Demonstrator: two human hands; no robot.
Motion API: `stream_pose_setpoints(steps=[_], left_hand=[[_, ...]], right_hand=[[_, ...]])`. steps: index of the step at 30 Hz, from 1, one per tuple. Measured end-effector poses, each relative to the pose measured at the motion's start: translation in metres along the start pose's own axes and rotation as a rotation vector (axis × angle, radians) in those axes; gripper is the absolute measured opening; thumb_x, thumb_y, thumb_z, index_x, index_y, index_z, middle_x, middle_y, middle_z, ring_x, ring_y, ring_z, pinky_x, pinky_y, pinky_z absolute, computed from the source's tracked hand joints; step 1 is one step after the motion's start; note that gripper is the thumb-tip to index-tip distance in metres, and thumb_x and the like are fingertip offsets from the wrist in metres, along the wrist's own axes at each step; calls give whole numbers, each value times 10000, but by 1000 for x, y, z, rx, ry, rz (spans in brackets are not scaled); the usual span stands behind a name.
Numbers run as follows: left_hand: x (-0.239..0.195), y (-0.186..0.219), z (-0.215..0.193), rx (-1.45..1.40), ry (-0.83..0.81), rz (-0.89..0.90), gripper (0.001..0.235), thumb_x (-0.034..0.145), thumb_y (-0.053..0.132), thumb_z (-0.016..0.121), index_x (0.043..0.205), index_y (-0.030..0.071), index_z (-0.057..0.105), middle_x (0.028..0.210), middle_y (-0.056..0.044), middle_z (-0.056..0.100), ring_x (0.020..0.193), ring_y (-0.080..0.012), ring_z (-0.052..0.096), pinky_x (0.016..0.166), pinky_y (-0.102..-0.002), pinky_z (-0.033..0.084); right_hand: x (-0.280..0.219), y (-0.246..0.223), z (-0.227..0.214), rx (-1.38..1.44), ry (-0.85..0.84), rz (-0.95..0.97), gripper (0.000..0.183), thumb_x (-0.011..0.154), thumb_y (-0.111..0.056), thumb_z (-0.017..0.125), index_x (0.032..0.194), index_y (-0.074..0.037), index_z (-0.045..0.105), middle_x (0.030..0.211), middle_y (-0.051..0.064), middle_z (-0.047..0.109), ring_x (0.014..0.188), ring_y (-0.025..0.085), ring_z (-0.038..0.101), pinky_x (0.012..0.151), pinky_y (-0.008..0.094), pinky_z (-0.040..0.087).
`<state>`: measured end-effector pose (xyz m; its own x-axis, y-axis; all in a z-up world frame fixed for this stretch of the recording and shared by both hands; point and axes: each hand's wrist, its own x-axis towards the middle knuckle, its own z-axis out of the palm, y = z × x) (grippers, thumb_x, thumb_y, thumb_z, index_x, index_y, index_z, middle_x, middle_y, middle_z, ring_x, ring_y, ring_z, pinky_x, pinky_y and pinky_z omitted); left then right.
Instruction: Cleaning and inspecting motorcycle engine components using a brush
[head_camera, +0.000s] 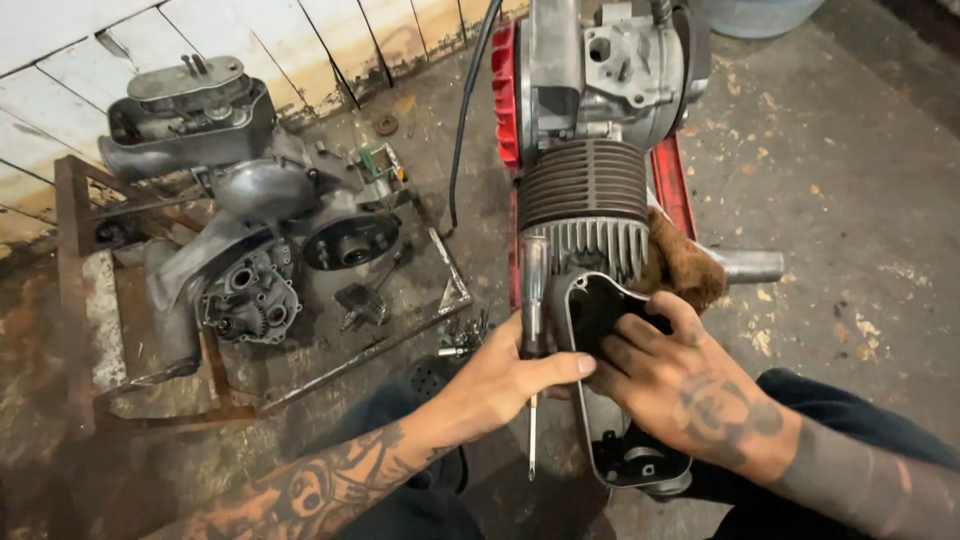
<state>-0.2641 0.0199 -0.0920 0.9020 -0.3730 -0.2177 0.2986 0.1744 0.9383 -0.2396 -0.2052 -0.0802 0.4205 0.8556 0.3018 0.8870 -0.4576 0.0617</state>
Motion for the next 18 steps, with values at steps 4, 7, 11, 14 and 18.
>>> stream_pose_setpoints(steps=[4, 7, 11, 14, 18], left_hand=[[-8, 12, -4, 119, 63, -129, 290, 883, 135, 633, 1141, 4, 651, 959, -62, 667, 827, -139, 563, 768, -258, 486], [-17, 15, -17, 132, 91, -155, 332, 884, 174, 614, 1173, 17, 655, 1004, -66, 674, 889, -154, 589, 836, -291, 500], [-33, 4, -41, 148, 187, -255, 287, 854, 227, 632, 1052, 19, 637, 910, -75, 637, 814, -154, 559, 766, -268, 467], [-48, -11, -61, 152, 300, -360, 308, 866, 209, 625, 1112, 23, 642, 904, -68, 634, 748, -150, 540, 671, -269, 451], [-67, -34, -85, 235, 383, -393, 313, 852, 186, 644, 1113, 14, 626, 910, -82, 650, 752, -157, 567, 694, -273, 490]], right_hand=[[1, 3, -23, 40, 27, -96, 315, 820, -199, 625, 1120, -128, 688, 1135, 43, 686, 1017, 205, 612, 1037, 489, 305], [-24, -2, -36, 67, -37, -105, 450, 873, -253, 546, 1299, -134, 629, 1186, 45, 656, 1133, 216, 586, 1081, 551, 257], [-59, 2, -20, 162, -80, -36, 541, 808, -331, 569, 1331, -194, 583, 1358, -3, 605, 1227, 151, 575, 1142, 538, 260], [-78, 14, 3, 232, -91, 26, 432, 814, -339, 638, 1225, -211, 667, 1339, -47, 677, 1169, 118, 647, 1130, 544, 328], [-117, 16, 67, 318, -407, 54, 363, 760, -328, 703, 1092, -181, 716, 1098, -35, 743, 981, 172, 701, 1150, 525, 329]])
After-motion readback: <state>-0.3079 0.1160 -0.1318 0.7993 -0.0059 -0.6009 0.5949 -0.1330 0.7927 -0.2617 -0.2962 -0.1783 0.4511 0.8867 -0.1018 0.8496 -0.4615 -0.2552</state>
